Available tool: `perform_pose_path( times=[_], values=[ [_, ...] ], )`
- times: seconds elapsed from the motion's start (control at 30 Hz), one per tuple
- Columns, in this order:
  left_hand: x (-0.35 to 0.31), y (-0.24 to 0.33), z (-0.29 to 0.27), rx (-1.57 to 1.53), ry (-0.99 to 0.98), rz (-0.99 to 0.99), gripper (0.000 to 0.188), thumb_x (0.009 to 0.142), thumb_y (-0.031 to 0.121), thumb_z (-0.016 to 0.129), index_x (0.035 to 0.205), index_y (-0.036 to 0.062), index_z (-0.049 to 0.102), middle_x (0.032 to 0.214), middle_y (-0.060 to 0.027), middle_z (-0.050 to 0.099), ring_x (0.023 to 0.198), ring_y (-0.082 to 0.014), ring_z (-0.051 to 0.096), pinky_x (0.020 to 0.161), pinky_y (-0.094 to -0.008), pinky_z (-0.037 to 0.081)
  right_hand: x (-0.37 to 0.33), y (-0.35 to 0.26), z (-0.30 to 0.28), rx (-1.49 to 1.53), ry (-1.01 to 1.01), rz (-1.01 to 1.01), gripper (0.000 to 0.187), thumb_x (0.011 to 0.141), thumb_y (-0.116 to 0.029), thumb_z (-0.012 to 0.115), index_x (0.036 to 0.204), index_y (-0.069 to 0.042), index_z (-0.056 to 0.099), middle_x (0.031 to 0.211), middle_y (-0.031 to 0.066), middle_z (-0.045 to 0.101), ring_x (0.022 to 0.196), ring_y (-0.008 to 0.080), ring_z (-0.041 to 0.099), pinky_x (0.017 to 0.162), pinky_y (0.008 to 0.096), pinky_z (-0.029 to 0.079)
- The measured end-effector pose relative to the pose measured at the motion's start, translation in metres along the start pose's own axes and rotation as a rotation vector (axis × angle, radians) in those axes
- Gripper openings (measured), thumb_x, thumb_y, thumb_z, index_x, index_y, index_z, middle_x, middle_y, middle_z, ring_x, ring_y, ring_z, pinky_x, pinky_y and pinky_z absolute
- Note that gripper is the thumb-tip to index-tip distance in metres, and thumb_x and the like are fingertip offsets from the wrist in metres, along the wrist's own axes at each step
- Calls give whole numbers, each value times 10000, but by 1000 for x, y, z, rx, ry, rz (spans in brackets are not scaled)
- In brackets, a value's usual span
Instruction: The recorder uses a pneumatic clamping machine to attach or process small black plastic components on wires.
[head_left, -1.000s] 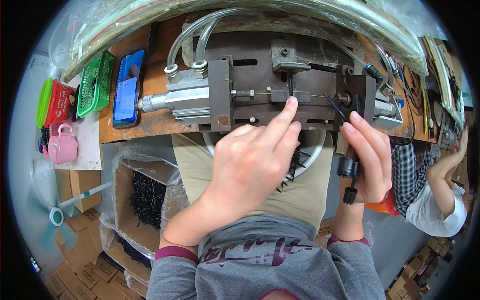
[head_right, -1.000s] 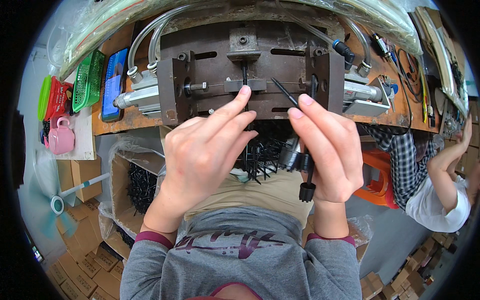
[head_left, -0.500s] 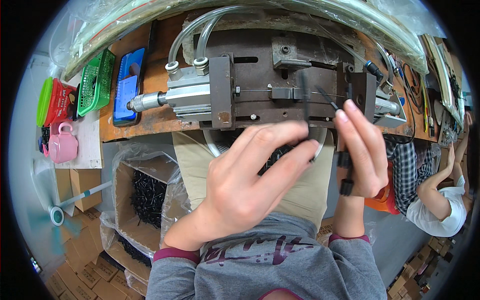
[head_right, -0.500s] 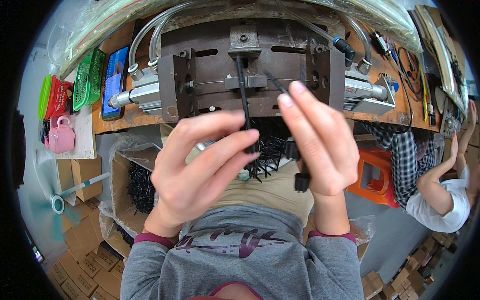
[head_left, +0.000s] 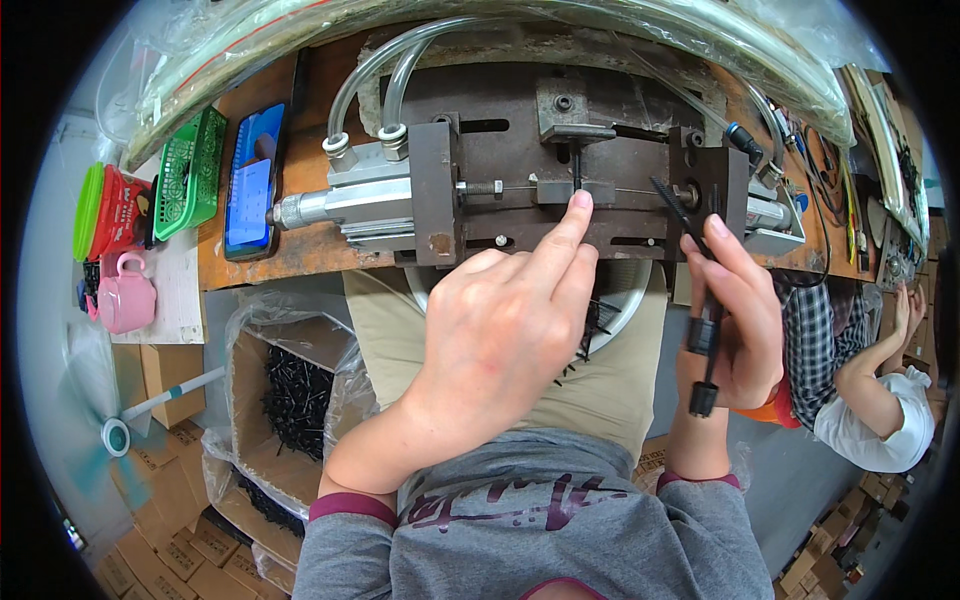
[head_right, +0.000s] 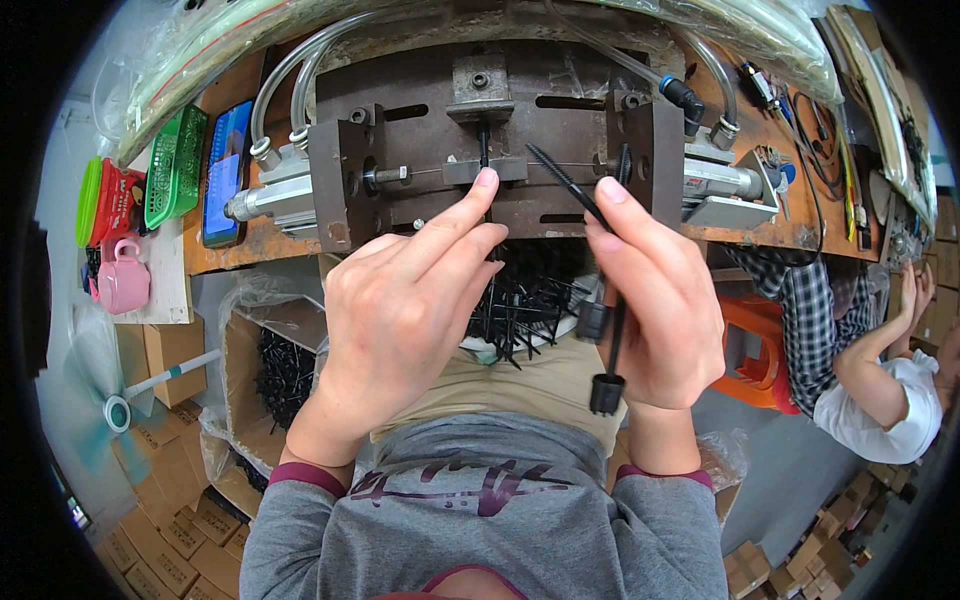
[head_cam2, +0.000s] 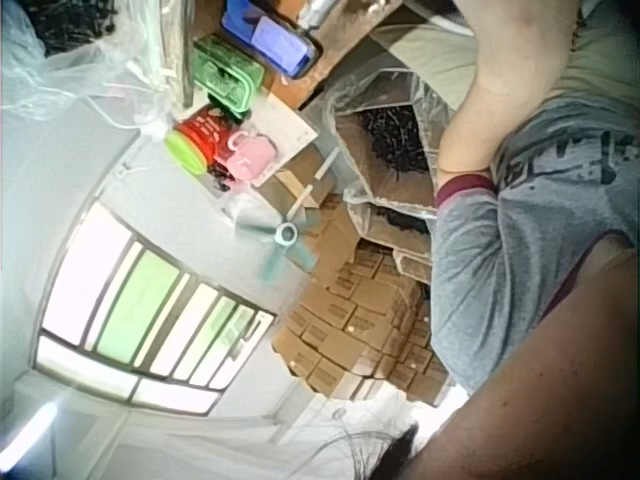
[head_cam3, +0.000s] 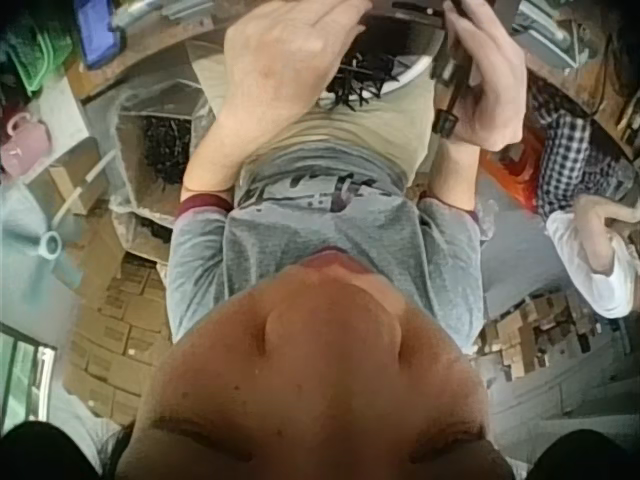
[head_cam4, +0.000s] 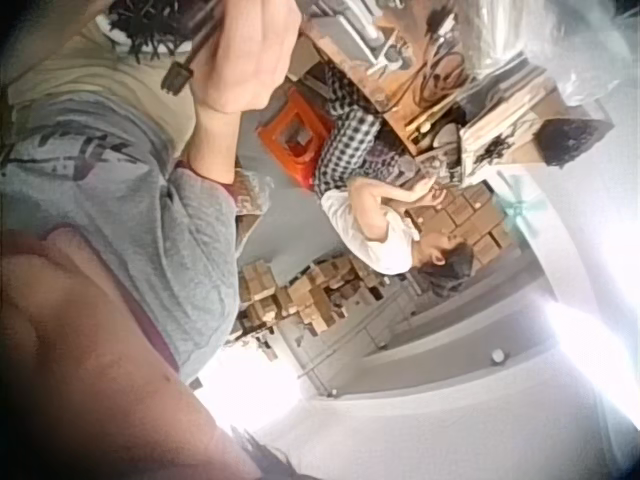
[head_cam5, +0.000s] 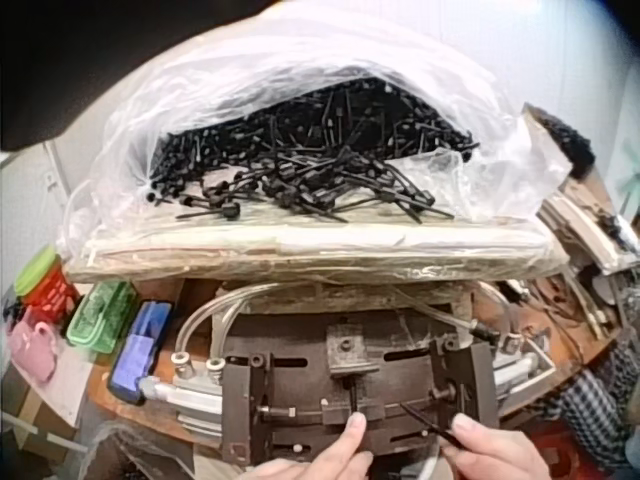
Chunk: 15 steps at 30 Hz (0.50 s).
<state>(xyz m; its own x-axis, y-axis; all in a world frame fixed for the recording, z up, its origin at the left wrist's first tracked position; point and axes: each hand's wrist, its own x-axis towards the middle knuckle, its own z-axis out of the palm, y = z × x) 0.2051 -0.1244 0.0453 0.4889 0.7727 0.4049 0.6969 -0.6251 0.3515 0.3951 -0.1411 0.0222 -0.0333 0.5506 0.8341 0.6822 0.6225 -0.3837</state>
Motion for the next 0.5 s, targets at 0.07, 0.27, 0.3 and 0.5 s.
perform_pose_path(
  times=[0.07,0.27,0.3,0.5],
  values=[
    [0,0,-1,-201,30,-26,344,689,70,809,1015,26,706,1171,-125,697,721,-184,676,659,-277,539,4,-3,-4,-40,-84,-57,240,764,99,704,999,97,656,1040,275,696,892,349,715,760,370,597],
    [-4,7,-7,-820,134,-1,492,650,24,860,1114,-23,703,1003,-128,732,789,-197,702,682,-289,569,5,-11,2,-24,-160,-169,273,737,-5,714,988,99,681,1048,267,695,897,341,724,749,371,615],
    [-4,8,-10,-817,133,-18,481,653,25,861,1106,-21,707,996,-125,731,783,-197,700,680,-289,568,8,-13,1,-17,-174,-166,276,735,-6,714,988,98,682,1050,264,696,898,341,724,749,370,614],
    [-14,2,-2,-485,275,-12,418,646,-2,853,1044,3,728,994,-126,712,822,-201,680,672,-289,551,7,-3,3,-93,-147,-86,278,746,66,717,1023,71,704,1041,240,709,904,312,727,771,338,611]
  ],
)
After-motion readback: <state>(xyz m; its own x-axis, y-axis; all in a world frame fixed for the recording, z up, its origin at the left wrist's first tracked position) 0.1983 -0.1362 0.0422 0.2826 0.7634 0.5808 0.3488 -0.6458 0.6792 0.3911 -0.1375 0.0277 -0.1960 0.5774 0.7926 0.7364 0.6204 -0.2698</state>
